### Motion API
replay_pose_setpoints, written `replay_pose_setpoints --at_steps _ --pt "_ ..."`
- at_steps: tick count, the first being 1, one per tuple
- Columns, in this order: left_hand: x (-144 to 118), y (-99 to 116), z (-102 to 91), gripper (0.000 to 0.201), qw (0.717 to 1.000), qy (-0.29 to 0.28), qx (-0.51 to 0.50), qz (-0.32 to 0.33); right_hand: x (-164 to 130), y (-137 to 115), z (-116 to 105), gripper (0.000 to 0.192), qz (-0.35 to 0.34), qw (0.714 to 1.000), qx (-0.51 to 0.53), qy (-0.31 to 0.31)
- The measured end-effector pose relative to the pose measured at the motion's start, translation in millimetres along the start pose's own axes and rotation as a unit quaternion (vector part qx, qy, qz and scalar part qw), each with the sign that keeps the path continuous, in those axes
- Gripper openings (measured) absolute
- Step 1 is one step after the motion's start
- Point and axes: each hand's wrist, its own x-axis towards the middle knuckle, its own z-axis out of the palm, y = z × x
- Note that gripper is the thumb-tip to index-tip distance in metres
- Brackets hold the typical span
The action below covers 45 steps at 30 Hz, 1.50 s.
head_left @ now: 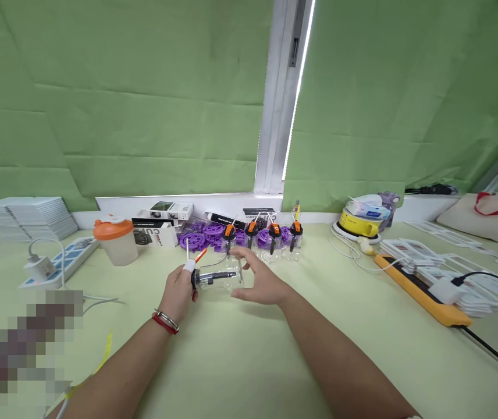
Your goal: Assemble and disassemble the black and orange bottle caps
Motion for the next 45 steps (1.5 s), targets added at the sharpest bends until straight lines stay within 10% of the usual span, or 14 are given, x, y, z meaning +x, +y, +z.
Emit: replay_pose_setpoints --at_steps 5,11,18,24,34,37,42,45 --pt "-1 -2 -0.3 0.036 1.0 -0.011 0.009 0.012 4 12 7 0.062 0.224 0.963 0.144 -0.031" --pt "1 -1 0.1 0.036 1.0 0.006 -0.007 -0.01 0 3 3 0.083 -0.003 1.0 0.001 -0.014" --pt "0 -2 -1.6 0.036 0.999 -0.011 0.034 0.017 4 16 9 0.062 0.236 0.953 0.181 -0.057" --pt "7 -9 -3.3 0.036 1.0 0.007 0.012 -0.025 -2 9 3 0.083 -0.047 0.984 -0.164 -0.044" --pt "10 -4 -0.2 0.028 0.985 -0.001 -0.101 -0.142 1 14 16 0.028 -0.381 0.771 -0.51 0.011" --pt "12 -4 -2.7 0.03 0.99 0.009 -0.079 -0.116 -2 10 18 0.044 -0.352 0.765 -0.539 -0.005" --pt "8 -4 -5.0 0.033 0.999 0.016 0.048 -0.004 -4 -3 25 0.09 -0.153 0.84 -0.52 -0.029" --pt "1 -4 -2.5 0.034 0.991 -0.002 0.121 0.05 0 -9 29 0.077 -0.091 0.847 -0.522 -0.038"
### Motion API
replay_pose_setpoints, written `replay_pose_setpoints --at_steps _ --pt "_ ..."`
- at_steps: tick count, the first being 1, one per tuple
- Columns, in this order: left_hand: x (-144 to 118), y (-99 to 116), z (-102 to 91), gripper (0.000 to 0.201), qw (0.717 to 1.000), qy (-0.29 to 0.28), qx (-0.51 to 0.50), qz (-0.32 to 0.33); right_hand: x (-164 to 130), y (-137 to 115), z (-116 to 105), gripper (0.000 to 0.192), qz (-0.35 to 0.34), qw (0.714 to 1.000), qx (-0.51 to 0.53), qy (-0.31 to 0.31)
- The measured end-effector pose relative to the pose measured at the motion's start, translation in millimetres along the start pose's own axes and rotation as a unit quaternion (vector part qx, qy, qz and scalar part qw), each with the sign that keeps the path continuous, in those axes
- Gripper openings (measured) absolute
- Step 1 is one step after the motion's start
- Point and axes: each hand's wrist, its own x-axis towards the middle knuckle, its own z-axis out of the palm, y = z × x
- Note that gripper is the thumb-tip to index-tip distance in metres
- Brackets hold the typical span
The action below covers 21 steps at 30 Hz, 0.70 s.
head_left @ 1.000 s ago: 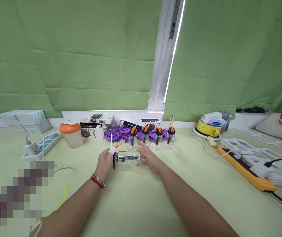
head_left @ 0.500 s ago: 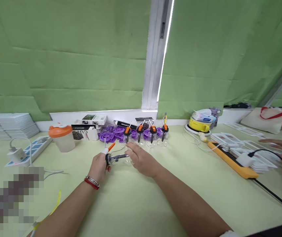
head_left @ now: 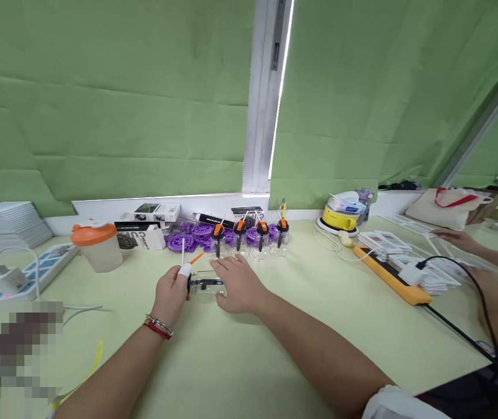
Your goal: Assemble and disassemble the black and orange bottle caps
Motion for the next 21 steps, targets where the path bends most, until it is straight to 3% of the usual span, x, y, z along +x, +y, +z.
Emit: replay_pose_setpoints --at_steps 3,6,10,12,15,17,19,21 --pt "-4 1 3.9 0.034 1.0 -0.016 0.007 -0.001 2 -4 -1 0.066 -0.006 0.999 -0.032 -0.002" --pt "-4 1 7.3 0.034 0.999 -0.024 -0.012 -0.031 -1 -7 4 0.052 -0.027 0.994 -0.101 0.04" --pt "1 0 7.0 0.03 0.99 -0.007 -0.068 -0.122 -8 -3 16 0.035 -0.053 0.97 -0.2 0.131" --pt "5 0 3.8 0.026 0.981 0.009 -0.099 -0.168 -14 6 19 0.036 -0.023 0.971 -0.192 0.139" --pt "10 -2 -2.4 0.021 0.97 0.03 -0.134 -0.199 -33 37 16 0.045 0.093 0.985 -0.103 0.104" --pt "13 -4 -5.2 0.021 0.968 0.034 -0.145 -0.201 -52 69 13 0.047 0.207 0.973 -0.024 0.096" --pt "14 -7 -6.1 0.021 0.968 0.031 -0.148 -0.2 -75 104 10 0.05 0.355 0.927 0.022 0.12" --pt "15 -9 -5.5 0.023 0.968 0.027 -0.147 -0.201 -96 138 10 0.053 0.452 0.878 0.045 0.15"
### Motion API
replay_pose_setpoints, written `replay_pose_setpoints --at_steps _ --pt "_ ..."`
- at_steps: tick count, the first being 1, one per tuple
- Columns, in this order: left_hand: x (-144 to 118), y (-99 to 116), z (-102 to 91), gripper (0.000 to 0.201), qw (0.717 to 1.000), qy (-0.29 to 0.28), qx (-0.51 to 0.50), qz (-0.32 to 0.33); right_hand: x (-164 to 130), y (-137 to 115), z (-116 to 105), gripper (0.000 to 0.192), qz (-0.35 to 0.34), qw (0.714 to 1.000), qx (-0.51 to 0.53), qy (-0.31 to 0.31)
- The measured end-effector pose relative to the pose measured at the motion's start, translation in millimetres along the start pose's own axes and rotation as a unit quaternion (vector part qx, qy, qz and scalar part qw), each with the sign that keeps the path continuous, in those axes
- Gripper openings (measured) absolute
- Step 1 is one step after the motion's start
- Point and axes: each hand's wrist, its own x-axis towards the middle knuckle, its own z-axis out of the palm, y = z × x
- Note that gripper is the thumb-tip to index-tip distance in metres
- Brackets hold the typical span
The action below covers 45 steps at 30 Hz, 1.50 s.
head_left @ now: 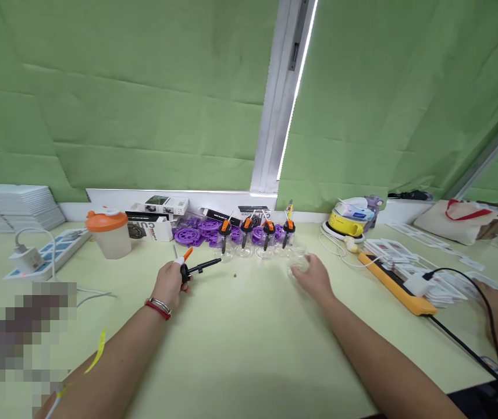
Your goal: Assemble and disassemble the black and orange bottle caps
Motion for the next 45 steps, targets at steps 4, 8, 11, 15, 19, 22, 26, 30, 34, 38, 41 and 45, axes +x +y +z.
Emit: replay_pose_setpoints --at_steps 4,8,11,15,19,22,26,30,34,38,41,45 --pt "-2 0 1.8 0.021 1.0 -0.011 0.008 0.004 21 50 -1 0.061 0.103 0.994 0.032 0.026" --pt "-7 3 1.8 0.022 0.999 -0.036 0.028 0.013 27 59 -1 0.082 0.126 0.989 0.06 0.048" --pt "-9 6 1.1 0.035 0.998 -0.035 0.045 0.025 17 35 -8 0.1 0.032 0.988 0.029 0.149" --pt "-13 8 2.1 0.06 0.994 -0.037 0.079 0.071 -20 -39 -10 0.074 -0.312 0.944 0.044 0.099" --pt "-25 15 6.8 0.062 0.991 -0.085 0.069 0.071 -59 -115 15 0.056 -0.522 0.852 0.037 -0.035" --pt "-33 23 7.8 0.061 0.989 -0.133 0.053 0.04 -70 -147 35 0.042 -0.526 0.848 0.045 -0.044" --pt "-34 31 -2.4 0.053 0.98 -0.13 0.108 0.102 -65 -160 34 0.033 -0.415 0.889 0.157 -0.11" --pt "-32 32 -12.4 0.041 0.902 -0.028 0.287 0.321 -54 -159 16 0.016 -0.197 0.88 0.297 -0.314" --pt "-34 26 -4.2 0.044 0.899 -0.131 0.29 0.302 -44 -151 14 0.016 -0.057 0.791 0.377 -0.478" --pt "-29 13 7.4 0.046 0.957 -0.204 0.191 0.083 -47 -137 35 0.012 0.016 0.797 0.388 -0.462" --pt "-22 4 9.9 0.031 0.967 -0.199 0.158 0.009 -59 -127 56 0.015 0.022 0.873 0.34 -0.348" --pt "-17 -4 8.8 0.027 0.958 -0.23 0.168 0.002 -76 -121 70 0.011 -0.028 0.914 0.294 -0.279"
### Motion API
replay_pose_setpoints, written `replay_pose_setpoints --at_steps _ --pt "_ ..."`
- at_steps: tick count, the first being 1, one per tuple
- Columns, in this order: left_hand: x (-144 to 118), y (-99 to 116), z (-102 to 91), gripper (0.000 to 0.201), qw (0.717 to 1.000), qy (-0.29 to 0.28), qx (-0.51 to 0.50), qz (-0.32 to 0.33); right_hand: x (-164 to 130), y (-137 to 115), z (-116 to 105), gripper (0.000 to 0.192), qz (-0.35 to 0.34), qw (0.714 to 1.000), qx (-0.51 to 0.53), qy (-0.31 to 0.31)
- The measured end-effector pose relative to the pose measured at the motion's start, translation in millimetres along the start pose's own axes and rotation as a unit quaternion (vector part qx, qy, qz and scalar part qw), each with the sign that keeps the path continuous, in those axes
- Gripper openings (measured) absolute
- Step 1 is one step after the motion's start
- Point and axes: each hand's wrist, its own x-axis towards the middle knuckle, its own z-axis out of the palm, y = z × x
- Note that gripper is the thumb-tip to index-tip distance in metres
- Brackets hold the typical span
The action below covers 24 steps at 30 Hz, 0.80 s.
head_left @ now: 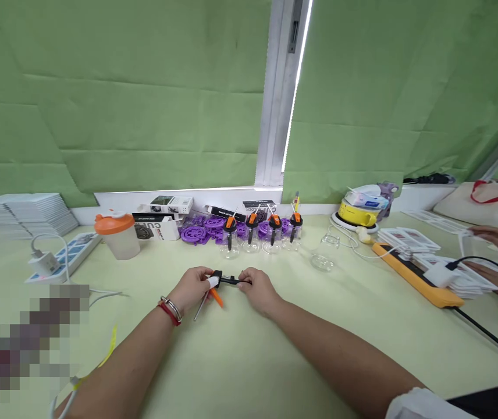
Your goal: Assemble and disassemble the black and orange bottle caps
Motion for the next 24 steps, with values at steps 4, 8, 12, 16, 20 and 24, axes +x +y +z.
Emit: replay_pose_setpoints --at_steps 4,8,12,16,20,24 --pt "3 -4 0.5 0.022 0.997 0.01 0.074 0.008 -3 2 4 0.02 -0.021 0.999 -0.021 0.019" --pt "7 -9 4.6 0.016 0.988 0.081 0.128 0.031 4 2 6 0.022 -0.032 0.999 -0.025 0.013" --pt "9 -14 11.0 0.011 0.98 0.119 0.149 0.051 13 2 11 0.026 -0.038 0.999 -0.034 0.003" --pt "9 -17 14.5 0.011 0.974 0.142 0.166 0.052 18 2 13 0.027 -0.042 0.997 -0.057 -0.001" --pt "11 -19 14.7 0.01 0.971 0.148 0.181 0.052 18 1 13 0.023 -0.054 0.996 -0.068 -0.004" --pt "12 -20 14.7 0.008 0.969 0.147 0.195 0.046 18 1 12 0.022 -0.044 0.997 -0.066 -0.011"
